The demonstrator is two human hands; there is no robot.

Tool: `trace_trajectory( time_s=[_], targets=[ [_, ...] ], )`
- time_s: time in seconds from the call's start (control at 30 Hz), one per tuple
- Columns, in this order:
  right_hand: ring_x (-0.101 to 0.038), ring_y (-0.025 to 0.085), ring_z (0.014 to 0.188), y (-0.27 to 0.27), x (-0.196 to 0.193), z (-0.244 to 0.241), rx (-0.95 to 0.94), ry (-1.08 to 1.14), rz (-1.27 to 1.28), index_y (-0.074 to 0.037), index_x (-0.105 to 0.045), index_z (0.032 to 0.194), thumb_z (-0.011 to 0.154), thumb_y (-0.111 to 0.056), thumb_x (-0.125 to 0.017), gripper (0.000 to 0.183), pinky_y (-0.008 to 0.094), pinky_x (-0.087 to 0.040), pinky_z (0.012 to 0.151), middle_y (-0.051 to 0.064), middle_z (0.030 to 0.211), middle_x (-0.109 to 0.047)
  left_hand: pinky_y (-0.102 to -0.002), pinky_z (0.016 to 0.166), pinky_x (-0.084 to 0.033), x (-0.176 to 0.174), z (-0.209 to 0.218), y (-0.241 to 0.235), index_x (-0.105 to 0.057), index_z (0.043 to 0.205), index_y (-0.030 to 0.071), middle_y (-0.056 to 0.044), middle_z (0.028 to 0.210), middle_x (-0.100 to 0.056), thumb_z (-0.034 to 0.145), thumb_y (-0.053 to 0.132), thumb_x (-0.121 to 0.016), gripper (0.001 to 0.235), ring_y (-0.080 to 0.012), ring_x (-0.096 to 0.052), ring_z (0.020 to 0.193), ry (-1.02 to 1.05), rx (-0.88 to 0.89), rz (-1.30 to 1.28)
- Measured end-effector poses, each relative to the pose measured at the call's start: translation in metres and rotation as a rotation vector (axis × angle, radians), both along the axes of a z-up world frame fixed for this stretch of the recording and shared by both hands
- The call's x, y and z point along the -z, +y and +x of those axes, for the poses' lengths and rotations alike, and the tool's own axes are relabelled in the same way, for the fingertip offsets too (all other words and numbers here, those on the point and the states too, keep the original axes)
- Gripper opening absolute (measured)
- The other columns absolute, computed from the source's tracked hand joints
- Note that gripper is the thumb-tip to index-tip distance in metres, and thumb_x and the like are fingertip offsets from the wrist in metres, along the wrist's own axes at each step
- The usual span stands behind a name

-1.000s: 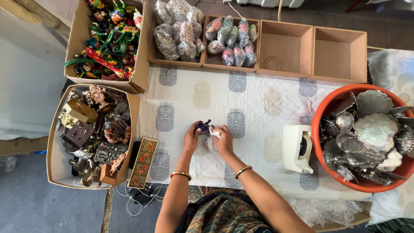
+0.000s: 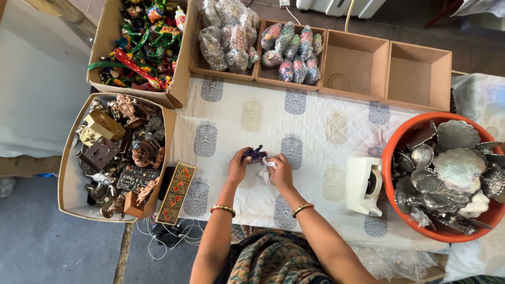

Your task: Wrapping small decorative figurines in tissue paper.

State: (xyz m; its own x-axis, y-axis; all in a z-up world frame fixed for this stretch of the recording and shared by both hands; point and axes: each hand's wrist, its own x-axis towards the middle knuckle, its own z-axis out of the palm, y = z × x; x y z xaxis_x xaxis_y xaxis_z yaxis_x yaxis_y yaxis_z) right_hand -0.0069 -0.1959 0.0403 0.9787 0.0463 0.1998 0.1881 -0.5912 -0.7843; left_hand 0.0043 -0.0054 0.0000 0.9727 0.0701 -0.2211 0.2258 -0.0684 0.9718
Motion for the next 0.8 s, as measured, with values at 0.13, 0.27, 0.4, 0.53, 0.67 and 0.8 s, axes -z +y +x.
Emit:
trace_trajectory(
  time_s=[0.13,0.27,0.4,0.53,0.67,0.8],
  targets=[
    [-0.07,0.024,0.078,0.002,-0.03,0.016,0.102,0.108,0.028,-0.008,-0.08,0.097,0.073,0.004,-0.075,0.028,0.035,-0.056,0.069,0.009,0.09,-0.069,-0.03,0.097,-0.051,0.004,-0.002,-0.002,-0.063,0.13,0.007,-0.009,0.118,-0.071,0.092,0.001,-0.069,0.039,-0.0164,-0.065,0.106,-0.013,-0.018,-0.001],
    [-0.069,0.024,0.078,0.02,-0.039,0.038,0.172,0.24,0.064,-0.005,-0.077,0.101,0.08,-0.001,-0.075,0.022,0.034,-0.058,0.07,0.01,0.094,-0.069,-0.031,0.097,-0.051,-0.004,-0.002,-0.004,-0.064,0.13,0.005,-0.01,0.119,-0.071,0.093,0.001,-0.067,0.037,-0.0183,-0.067,0.108,-0.036,-0.011,0.043],
    [-0.069,0.029,0.084,0.036,-0.002,0.024,0.137,0.07,-0.024,0.0,-0.075,0.103,0.079,-0.002,-0.078,0.024,0.039,-0.056,0.075,0.013,0.094,-0.065,-0.032,0.093,-0.054,-0.006,-0.002,-0.003,-0.064,0.129,0.005,-0.011,0.116,-0.072,0.093,0.001,-0.066,0.037,-0.0191,-0.068,0.103,-0.034,-0.032,0.083],
    [-0.069,0.03,0.085,0.037,-0.023,-0.009,0.128,0.002,0.045,-0.004,-0.075,0.117,0.079,0.001,-0.074,0.038,0.039,-0.056,0.074,0.012,0.098,-0.062,-0.031,0.093,-0.054,-0.008,0.0,-0.003,-0.064,0.129,0.005,-0.012,0.116,-0.072,0.094,0.003,-0.065,0.035,-0.0192,-0.069,0.103,-0.035,-0.019,0.108],
    [-0.07,0.026,0.084,0.023,-0.01,-0.028,-0.022,0.065,-0.068,-0.008,-0.072,0.114,0.08,0.0,-0.075,0.034,0.037,-0.057,0.07,0.007,0.102,-0.063,-0.033,0.091,-0.053,-0.006,0.003,-0.004,-0.063,0.128,0.003,-0.013,0.115,-0.072,0.096,0.011,-0.067,0.034,-0.0203,-0.068,0.1,-0.023,-0.052,0.155],
    [-0.07,0.026,0.081,0.01,-0.029,-0.03,-0.179,0.073,-0.128,-0.012,-0.077,0.111,0.072,0.001,-0.077,0.041,0.037,-0.057,0.07,0.007,0.1,-0.065,-0.038,0.082,-0.056,0.007,0.005,-0.006,-0.066,0.119,0.002,-0.014,0.114,-0.063,0.095,0.022,-0.076,0.033,-0.0279,-0.068,0.091,0.004,-0.053,0.465]
  ],
)
